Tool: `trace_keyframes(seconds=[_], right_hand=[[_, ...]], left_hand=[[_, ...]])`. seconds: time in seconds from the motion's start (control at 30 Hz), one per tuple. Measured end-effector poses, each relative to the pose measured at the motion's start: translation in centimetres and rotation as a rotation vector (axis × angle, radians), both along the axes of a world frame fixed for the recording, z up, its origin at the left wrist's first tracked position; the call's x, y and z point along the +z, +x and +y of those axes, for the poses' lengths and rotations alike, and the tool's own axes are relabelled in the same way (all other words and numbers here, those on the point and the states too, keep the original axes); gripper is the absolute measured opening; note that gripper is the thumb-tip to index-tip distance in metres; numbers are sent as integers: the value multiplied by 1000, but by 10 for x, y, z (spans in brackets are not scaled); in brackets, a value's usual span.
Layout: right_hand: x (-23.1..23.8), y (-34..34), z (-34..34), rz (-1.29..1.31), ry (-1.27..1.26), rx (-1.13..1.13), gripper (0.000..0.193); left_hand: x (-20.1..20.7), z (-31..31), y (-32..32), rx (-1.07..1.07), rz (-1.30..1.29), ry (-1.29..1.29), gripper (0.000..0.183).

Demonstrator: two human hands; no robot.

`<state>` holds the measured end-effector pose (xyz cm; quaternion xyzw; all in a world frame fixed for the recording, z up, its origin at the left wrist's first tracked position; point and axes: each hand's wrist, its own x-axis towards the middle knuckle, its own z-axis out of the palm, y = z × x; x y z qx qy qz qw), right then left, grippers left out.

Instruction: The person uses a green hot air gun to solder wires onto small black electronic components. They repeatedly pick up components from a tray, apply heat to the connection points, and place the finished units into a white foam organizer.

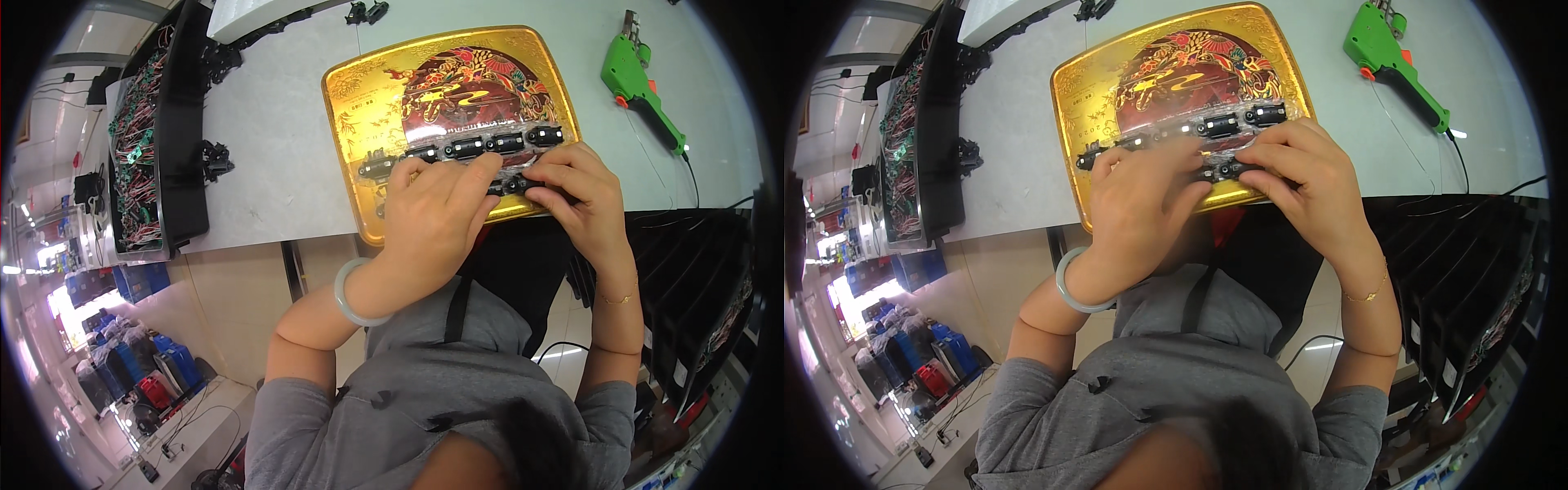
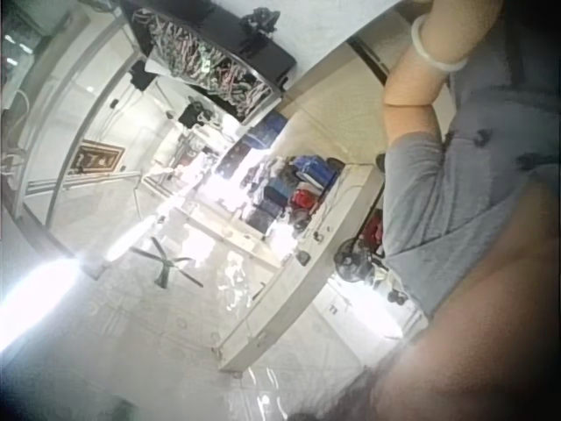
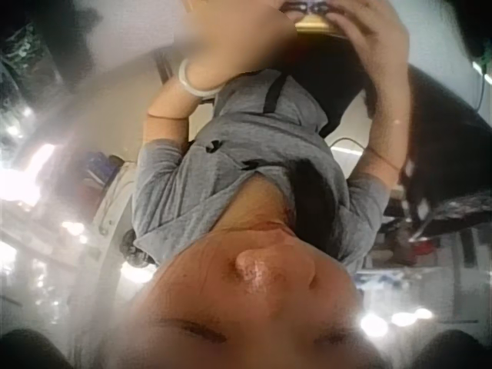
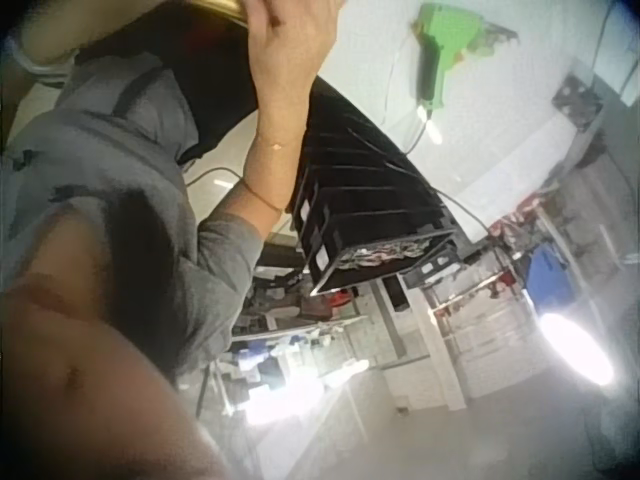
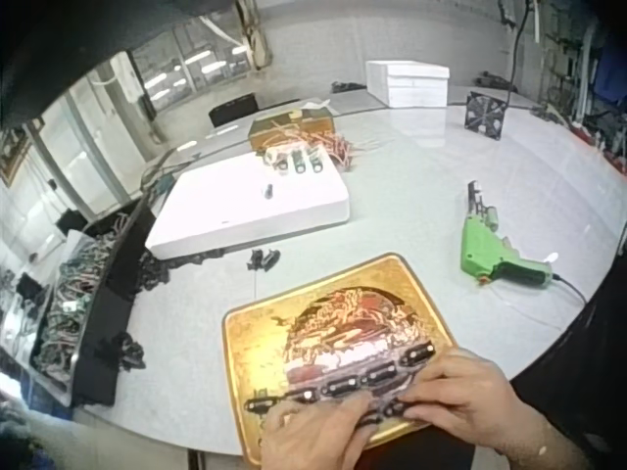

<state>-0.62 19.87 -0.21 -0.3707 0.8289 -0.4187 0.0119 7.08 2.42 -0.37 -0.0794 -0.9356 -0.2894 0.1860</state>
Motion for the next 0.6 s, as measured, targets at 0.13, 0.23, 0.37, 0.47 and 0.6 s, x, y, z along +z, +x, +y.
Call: trace_keyframes(seconds=[0.13, 0.23, 0.37, 0.47, 0.6], right_hand=[[0, -3, -1, 70, 55, 54, 19], [3, -4, 1, 113, 88, 76, 24], [13, 1, 12, 116, -26, -67, 32], [7, 14, 38, -15, -355, -361, 31], [-3, 24, 50, -196, -539, -426, 25]], left_hand=[[0, 3, 1, 24, -21, -98, 33], [3, 3, 1, 23, 23, -160, 32], [22, -11, -1, -9, 33, -83, 34], [40, -53, -23, 74, 211, -189, 27], [38, -116, -89, 164, 167, -419, 9]])
